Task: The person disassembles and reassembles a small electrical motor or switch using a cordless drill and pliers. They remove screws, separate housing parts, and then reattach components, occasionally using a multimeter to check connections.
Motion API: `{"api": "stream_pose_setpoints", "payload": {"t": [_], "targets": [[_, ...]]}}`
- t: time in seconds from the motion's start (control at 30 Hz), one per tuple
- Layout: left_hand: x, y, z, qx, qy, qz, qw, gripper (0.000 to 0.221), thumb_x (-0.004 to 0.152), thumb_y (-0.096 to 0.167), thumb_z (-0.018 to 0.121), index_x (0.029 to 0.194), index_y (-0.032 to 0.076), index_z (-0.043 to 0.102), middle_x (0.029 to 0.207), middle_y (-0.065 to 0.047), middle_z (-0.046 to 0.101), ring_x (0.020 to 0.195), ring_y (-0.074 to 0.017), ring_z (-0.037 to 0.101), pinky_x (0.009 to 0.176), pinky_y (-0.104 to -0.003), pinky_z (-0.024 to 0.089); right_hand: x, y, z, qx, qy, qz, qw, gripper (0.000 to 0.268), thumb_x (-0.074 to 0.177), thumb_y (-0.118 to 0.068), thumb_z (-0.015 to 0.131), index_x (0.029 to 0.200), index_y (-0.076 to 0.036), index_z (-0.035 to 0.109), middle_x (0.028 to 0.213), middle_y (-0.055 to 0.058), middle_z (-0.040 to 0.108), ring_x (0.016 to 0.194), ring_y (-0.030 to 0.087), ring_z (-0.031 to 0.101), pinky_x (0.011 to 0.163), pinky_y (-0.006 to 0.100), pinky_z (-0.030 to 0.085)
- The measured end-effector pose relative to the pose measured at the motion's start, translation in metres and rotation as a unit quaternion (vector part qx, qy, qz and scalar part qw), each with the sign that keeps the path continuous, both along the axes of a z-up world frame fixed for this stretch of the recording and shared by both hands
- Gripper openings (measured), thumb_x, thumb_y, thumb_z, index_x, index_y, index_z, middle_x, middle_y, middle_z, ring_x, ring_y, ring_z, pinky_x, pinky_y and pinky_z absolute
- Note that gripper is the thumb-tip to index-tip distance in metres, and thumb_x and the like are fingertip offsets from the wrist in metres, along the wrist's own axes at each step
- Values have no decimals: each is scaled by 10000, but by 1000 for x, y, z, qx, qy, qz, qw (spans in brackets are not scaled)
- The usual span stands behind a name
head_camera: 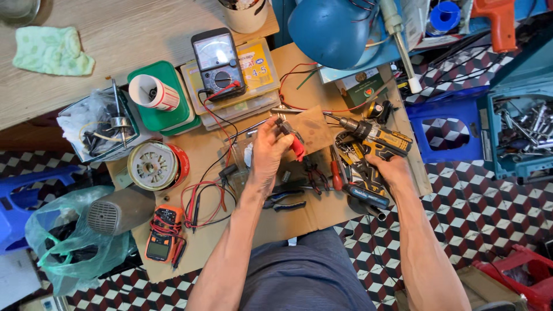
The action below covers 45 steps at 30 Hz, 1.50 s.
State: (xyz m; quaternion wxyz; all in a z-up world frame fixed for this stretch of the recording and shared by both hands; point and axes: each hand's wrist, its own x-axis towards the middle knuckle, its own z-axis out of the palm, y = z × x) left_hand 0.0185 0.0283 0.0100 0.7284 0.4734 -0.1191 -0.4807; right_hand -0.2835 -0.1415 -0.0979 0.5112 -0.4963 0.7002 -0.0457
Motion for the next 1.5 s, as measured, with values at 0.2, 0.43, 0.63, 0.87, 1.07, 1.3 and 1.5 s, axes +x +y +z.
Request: {"api": "stream_pose_setpoints", "payload": {"t": [0.2,0.43,0.63,0.87,1.07,1.3,1.5], "targets": [[5,18,38,-55,231,7,971,500,937,35,531,1433,0,479,1362,-137,629,1271,-269,605,1131,-394,465,3,14,12,-22,5,-3,1000,485,769,-128,867,1139,102,654,1024,201,748,814,229,740,691,351,600],[0,10,38,-46,239,22,970,474,999,65,533,1468,26,475,1333,-177,629,1261,-251,605,1127,-375,452,0,14,6,-1,-52,-44,998,497,774,-97,849,1178,81,622,1030,199,748,808,216,746,673,325,614],[-2,13,21,-36,244,40,968,477,1014,70,588,1482,64,495,1290,-97,634,1180,-192,626,1012,-331,513,1,14,4,-10,-40,-40,998,487,785,-90,845,1181,92,627,1011,201,750,799,219,739,667,325,606],[0,13,19,-29,241,30,970,464,1002,73,591,1456,66,494,1282,-128,653,1163,-206,641,983,-320,519,8,18,15,-26,0,-38,999,515,776,-123,855,1183,86,618,993,188,747,782,214,736,643,325,600],[2,9,27,-27,242,27,969,459,1004,95,593,1449,36,497,1310,-131,635,1218,-225,630,1040,-334,506,15,22,29,-34,4,-33,999,489,790,-131,842,1182,77,637,989,188,750,773,209,732,631,322,592],[4,9,29,-22,250,21,968,440,1020,130,603,1436,22,511,1323,-104,624,1227,-210,626,1050,-325,504,18,24,32,-33,9,-39,999,488,802,-117,832,1197,85,628,1003,199,749,769,219,737,622,314,596],[1,9,21,-31,253,34,966,443,1017,88,593,1449,36,511,1314,-78,622,1225,-206,624,1061,-324,507,11,22,21,-61,77,10,995,524,783,-196,872,1182,78,670,1022,181,759,813,208,728,688,310,571]]}}
